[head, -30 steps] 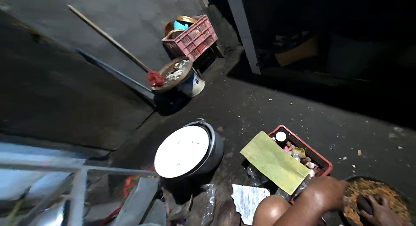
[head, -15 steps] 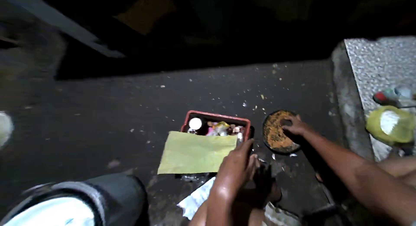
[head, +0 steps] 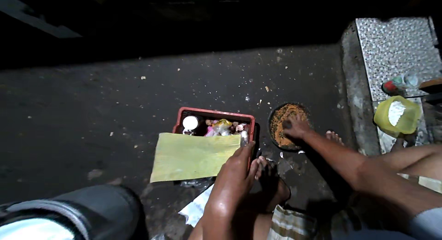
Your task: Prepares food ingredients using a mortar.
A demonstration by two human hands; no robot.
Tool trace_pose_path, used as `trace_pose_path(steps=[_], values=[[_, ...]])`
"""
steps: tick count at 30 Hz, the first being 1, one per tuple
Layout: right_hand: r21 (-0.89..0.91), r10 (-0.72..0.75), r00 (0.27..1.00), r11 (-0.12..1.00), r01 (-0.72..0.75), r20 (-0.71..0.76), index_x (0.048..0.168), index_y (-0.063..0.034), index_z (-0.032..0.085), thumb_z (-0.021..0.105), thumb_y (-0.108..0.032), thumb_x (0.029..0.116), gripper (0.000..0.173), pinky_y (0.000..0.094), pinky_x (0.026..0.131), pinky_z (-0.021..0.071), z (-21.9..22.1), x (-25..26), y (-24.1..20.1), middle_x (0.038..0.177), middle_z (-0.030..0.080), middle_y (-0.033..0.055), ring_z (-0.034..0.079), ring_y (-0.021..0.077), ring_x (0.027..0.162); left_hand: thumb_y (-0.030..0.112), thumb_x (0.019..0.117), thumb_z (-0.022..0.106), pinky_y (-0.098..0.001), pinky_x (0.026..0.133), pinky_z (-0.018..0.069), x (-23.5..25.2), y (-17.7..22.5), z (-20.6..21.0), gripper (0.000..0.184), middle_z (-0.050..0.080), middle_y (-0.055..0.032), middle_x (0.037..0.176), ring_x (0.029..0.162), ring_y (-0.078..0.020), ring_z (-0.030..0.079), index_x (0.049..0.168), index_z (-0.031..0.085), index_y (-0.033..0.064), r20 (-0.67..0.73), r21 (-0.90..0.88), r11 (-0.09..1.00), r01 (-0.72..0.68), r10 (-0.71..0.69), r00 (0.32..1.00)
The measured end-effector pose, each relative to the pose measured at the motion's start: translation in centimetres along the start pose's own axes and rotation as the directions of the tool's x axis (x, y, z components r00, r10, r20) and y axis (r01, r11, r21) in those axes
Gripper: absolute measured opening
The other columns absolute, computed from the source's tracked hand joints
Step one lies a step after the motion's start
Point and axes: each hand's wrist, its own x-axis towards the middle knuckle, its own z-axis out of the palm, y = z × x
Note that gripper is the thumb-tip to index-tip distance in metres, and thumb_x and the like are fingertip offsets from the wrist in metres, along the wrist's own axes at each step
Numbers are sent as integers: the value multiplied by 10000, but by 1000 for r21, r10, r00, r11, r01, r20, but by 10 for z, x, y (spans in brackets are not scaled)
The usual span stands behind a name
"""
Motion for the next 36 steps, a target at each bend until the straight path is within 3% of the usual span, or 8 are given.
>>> trace_pose_path(steps=[4,9,15,22,27,31,34,36], values=[[-156,-89,995,983,96,53,1542,-304,476,647,-423,983,596,621,931,537,19,-12,9,1621,312,263,624,491,1158,273,1062,521,-525,1020,504,0,-2,0,486,589,-178,1414,1197,-344,644,1515,481,101,1,2,1000,15,-15,1000],[-1,42,994,999,-42,-106,1497,-237,515,774,-409,895,678,629,865,560,-17,22,-2,1609,302,276,647,482,1098,265,1062,528,-524,1029,497,2,1,-3,493,582,-180,1420,1201,-343,641,1524,467,102,27,4,1000,21,-21,999],[-160,-80,993,983,93,88,1551,-270,462,661,-414,970,631,617,935,536,19,-19,7,1631,299,256,623,483,1170,271,1062,518,-530,1008,508,4,1,0,491,586,-174,1416,1184,-345,648,1521,473,104,6,9,1000,7,-7,1000],[168,160,986,972,-164,35,1530,-227,459,748,-457,920,713,668,948,511,-20,8,-24,1628,261,302,570,519,1234,257,1061,521,-532,1014,500,5,6,1,489,592,-192,1405,1188,-355,643,1514,478,77,16,-1,1000,-30,30,999],[-161,-71,995,984,80,64,1568,-296,436,657,-391,980,635,621,947,526,20,-11,-17,1632,285,277,608,500,1183,273,1061,519,-526,1019,504,2,2,2,489,586,-168,1422,1201,-334,643,1516,480,96,-6,0,1000,-2,2,1000],[-107,4,999,994,-9,-46,1521,-265,484,773,-368,895,697,633,846,569,-1,19,-17,1608,304,282,651,495,1084,287,1067,516,-510,1027,501,1,2,0,492,583,-166,1424,1208,-327,639,1523,471,108,12,11,1000,11,-11,1000],[41,119,993,992,-120,25,1573,-199,410,751,-432,909,782,644,930,531,-12,10,-40,1635,243,298,599,505,1195,280,1062,523,-530,1024,500,1,6,-1,491,586,-174,1418,1207,-343,638,1517,478,102,-11,-1,1000,-2,2,1000],[-29,39,995,999,-36,87,1569,-219,407,710,-418,927,737,632,929,537,8,-8,-40,1630,252,311,616,505,1173,292,1060,521,-534,1013,506,-1,5,1,494,587,-171,1419,1193,-349,644,1518,479,112,-15,-1,1000,-16,16,1000]])
